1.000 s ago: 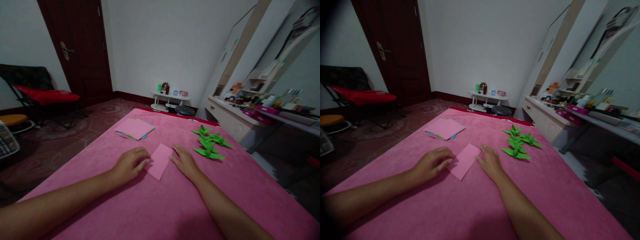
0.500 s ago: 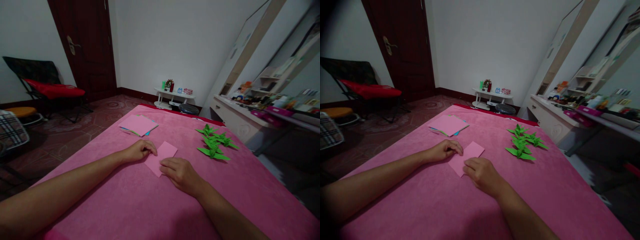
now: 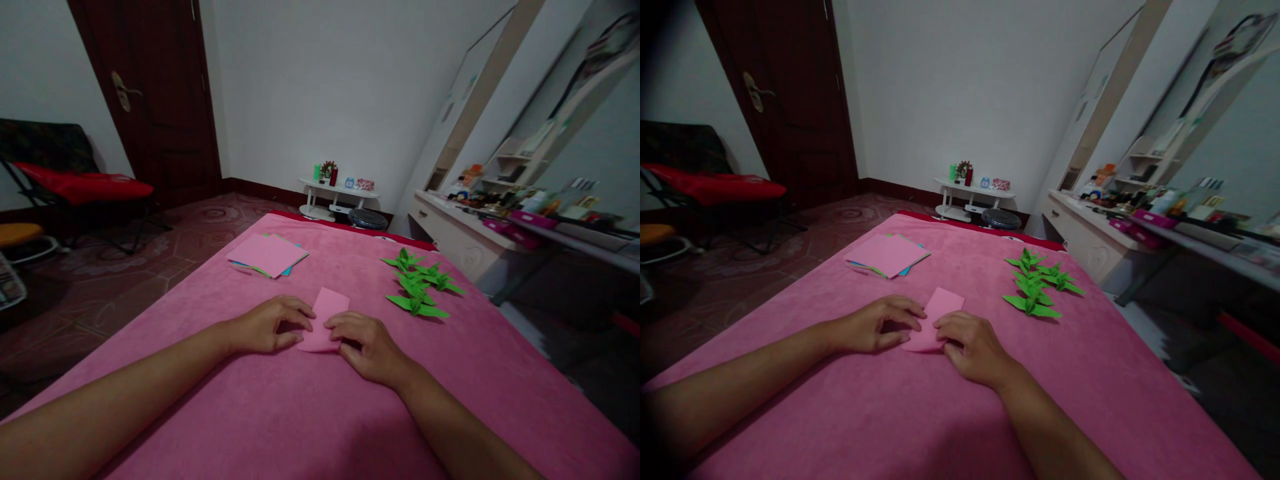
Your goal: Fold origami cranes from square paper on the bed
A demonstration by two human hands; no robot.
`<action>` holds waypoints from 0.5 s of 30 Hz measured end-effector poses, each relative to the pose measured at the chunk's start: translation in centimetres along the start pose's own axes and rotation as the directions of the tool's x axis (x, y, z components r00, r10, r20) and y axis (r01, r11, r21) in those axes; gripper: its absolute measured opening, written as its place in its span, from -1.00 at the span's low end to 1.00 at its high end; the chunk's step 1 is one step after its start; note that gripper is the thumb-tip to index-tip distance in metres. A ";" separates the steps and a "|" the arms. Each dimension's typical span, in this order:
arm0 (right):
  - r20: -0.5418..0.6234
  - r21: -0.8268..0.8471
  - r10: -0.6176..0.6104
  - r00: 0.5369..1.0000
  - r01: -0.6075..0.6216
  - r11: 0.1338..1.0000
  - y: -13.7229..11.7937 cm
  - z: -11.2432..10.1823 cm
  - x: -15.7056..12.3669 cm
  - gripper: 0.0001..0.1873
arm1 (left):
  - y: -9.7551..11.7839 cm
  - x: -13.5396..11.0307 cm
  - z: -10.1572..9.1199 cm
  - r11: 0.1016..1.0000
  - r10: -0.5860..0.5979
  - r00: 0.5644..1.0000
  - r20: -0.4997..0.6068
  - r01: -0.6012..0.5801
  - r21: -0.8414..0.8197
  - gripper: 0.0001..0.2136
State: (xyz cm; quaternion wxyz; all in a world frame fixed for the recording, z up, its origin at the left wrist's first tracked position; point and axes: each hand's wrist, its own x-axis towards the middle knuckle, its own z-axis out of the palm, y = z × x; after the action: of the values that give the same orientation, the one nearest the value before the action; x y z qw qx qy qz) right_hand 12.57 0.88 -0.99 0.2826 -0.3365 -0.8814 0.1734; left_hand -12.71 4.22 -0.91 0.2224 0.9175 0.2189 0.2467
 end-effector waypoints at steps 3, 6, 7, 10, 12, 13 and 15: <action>-0.086 0.069 0.120 0.989 -0.114 0.991 0.6 0.3 0.2 -0.81 | 0.2 0.2 -0.1 1.000 0.011 1.000 0.005 -0.011 -0.005 -0.70; -0.192 0.145 0.262 0.946 -0.236 0.961 1.4 0.6 0.3 -0.76 | 0.5 0.7 -0.3 0.999 0.000 1.000 -0.001 0.000 -0.050 -0.68; -0.220 0.175 0.300 0.928 -0.265 0.948 1.7 0.7 0.4 -0.72 | 0.5 0.9 -0.2 0.997 -0.018 1.000 -0.003 0.018 -0.072 -0.68; -0.274 0.236 0.366 0.890 -0.307 0.922 2.2 0.9 0.9 -0.71 | -0.3 2.1 0.6 0.979 -0.124 0.992 -0.012 0.120 -0.166 -0.76; -0.318 0.222 0.371 0.873 -0.312 0.924 2.6 0.9 1.3 -0.73 | -1.2 2.9 1.5 0.946 -0.245 0.968 -0.051 0.227 -0.233 -0.70; -0.340 0.208 0.368 0.865 -0.313 0.927 2.8 1.0 1.5 -0.74 | -1.7 3.4 1.9 0.922 -0.311 0.948 -0.068 0.284 -0.264 -0.67; -0.376 0.181 0.375 0.848 -0.330 0.927 3.3 1.1 1.9 -0.75 | -2.7 4.1 2.6 0.882 -0.414 0.906 -0.089 0.375 -0.284 -0.63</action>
State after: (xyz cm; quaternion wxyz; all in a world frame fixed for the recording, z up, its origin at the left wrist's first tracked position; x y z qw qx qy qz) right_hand 12.35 4.45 -2.75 0.4395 -0.5049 -0.7163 0.1971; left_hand -8.85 7.71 -2.87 0.3696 0.7956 0.3829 0.2895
